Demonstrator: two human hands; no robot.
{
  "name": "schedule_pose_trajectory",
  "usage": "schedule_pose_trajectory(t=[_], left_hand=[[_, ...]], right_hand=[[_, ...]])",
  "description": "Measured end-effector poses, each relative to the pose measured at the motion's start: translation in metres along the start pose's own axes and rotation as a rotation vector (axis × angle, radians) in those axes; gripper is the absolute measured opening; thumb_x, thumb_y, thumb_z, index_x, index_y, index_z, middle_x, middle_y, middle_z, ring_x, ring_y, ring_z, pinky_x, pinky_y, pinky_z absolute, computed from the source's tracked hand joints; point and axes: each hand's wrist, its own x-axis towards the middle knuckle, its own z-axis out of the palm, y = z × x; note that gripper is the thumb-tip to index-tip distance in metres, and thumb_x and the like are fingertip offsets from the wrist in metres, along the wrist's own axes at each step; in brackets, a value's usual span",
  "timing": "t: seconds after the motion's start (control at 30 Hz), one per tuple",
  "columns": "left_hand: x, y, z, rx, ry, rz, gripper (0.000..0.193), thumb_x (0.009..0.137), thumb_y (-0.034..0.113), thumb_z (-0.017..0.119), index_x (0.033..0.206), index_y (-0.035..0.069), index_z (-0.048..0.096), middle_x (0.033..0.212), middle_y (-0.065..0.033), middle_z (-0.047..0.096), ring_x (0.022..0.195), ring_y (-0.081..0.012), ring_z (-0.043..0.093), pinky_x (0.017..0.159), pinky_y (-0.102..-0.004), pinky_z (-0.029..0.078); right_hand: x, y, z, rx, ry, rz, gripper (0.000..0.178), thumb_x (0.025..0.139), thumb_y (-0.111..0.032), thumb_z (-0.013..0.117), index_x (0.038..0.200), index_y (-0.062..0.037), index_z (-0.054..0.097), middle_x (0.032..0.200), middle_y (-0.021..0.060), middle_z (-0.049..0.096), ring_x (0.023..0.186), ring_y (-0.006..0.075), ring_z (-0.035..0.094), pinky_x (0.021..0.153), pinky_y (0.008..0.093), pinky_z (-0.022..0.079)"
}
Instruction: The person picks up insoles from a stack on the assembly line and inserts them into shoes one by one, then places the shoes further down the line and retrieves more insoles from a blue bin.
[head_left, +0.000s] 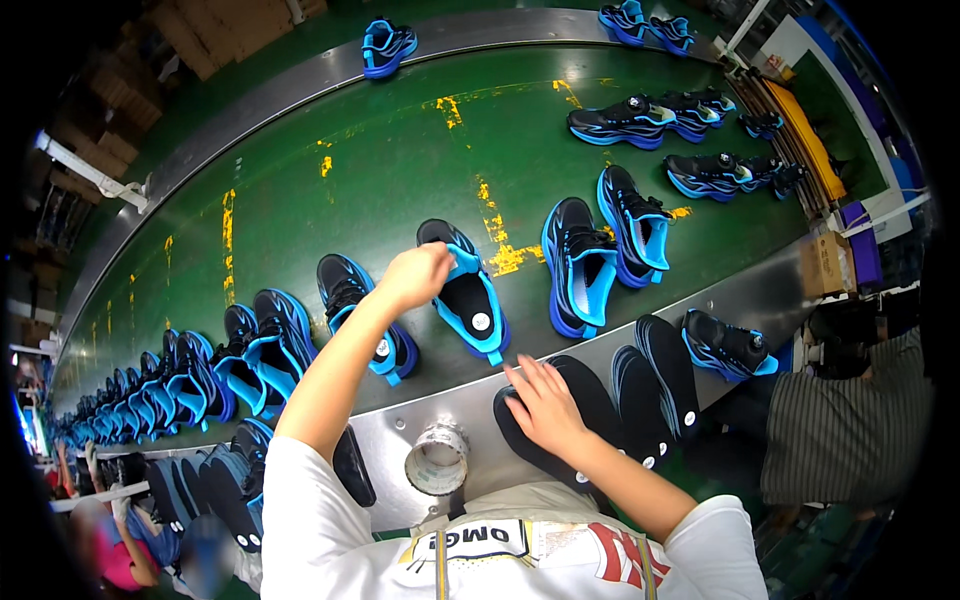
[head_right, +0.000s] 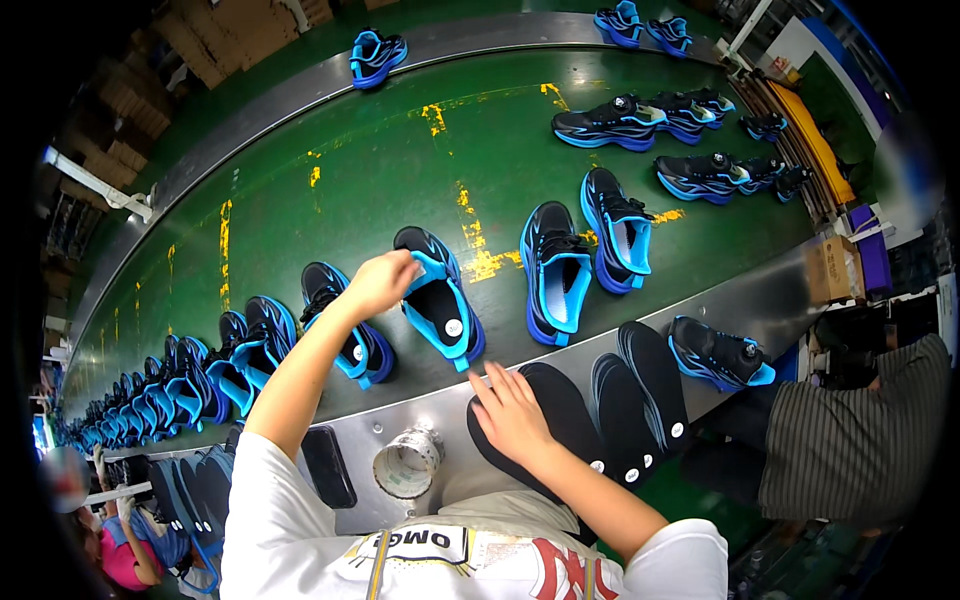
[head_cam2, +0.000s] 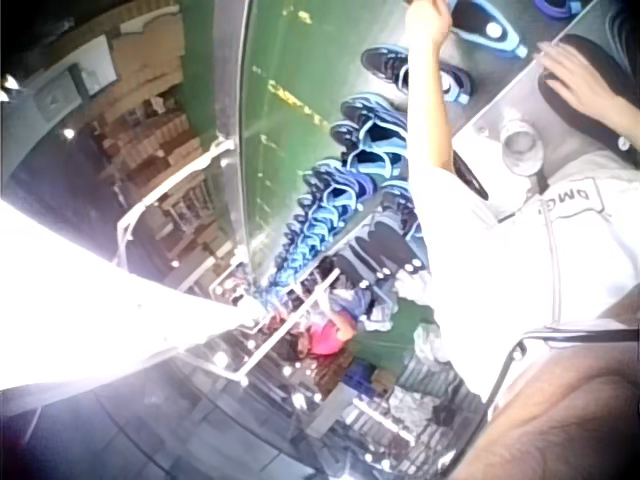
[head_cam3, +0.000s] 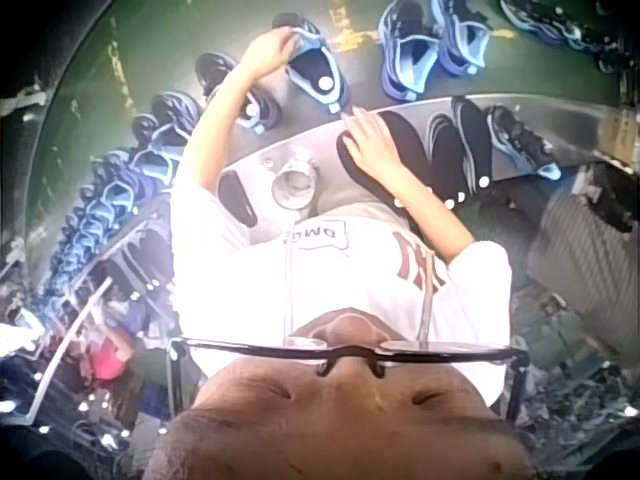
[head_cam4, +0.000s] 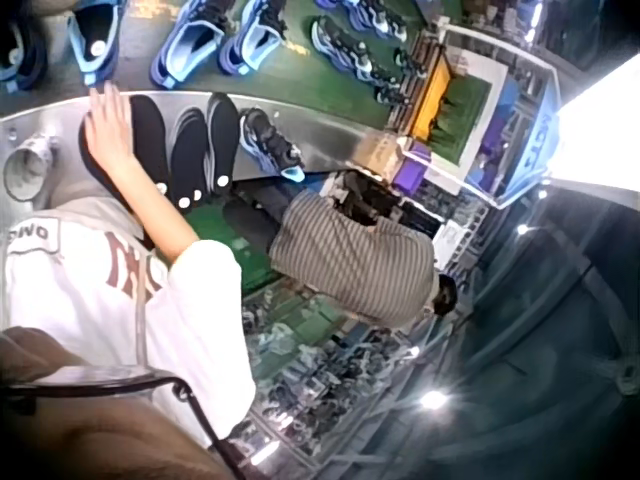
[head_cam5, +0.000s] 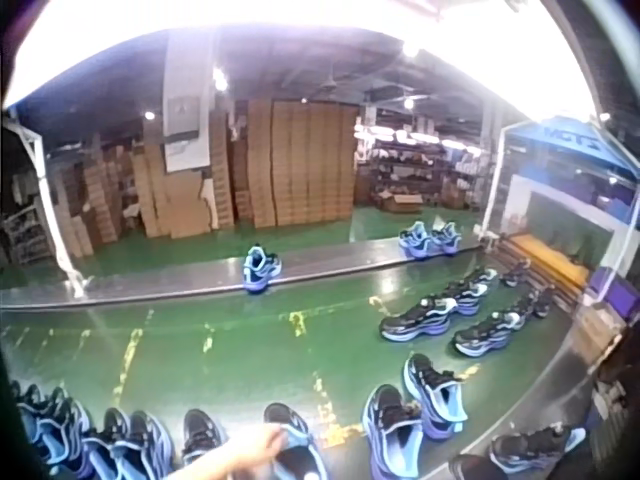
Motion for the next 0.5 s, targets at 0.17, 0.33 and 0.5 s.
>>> schedule_pose_trajectory(t=[0.17,0.33,0.5], left_hand=[[-0.006,0.002,-0.032,-1.143,0.291,-0.375,0.016,0.073,0.017,0.050,0.071,0.004,0.058,0.053,0.0035,0.043,0.044,-0.0047,0.030,0.043,-0.0209,0.024],[0.018,0.033,-0.019,-1.445,0.364,-0.336,0.011,0.070,0.011,0.048,0.061,0.006,0.051,0.058,-0.0042,0.049,0.040,-0.0065,0.028,0.038,-0.0218,0.021],[0.058,0.088,0.028,-1.212,0.108,-0.301,0.019,0.072,0.023,0.058,0.069,0.012,0.043,0.056,0.0032,0.039,0.043,-0.0065,0.026,0.039,-0.0210,0.019]], right_hand=[[-0.088,-0.001,-0.014,-0.114,-0.154,0.129,0.037,0.067,-0.030,0.063,0.093,-0.0052,0.054,0.104,0.0125,0.047,0.096,0.0274,0.044,0.081,0.0384,0.033],[-0.126,-0.002,-0.024,-0.133,-0.216,0.283,0.041,0.061,-0.035,0.068,0.085,-0.0054,0.054,0.103,0.0153,0.046,0.095,0.0294,0.043,0.083,0.0397,0.031],[-0.131,0.008,-0.037,-0.075,-0.222,0.249,0.040,0.060,-0.033,0.070,0.081,-0.0046,0.052,0.101,0.0160,0.046,0.093,0.0298,0.044,0.083,0.0403,0.032]])
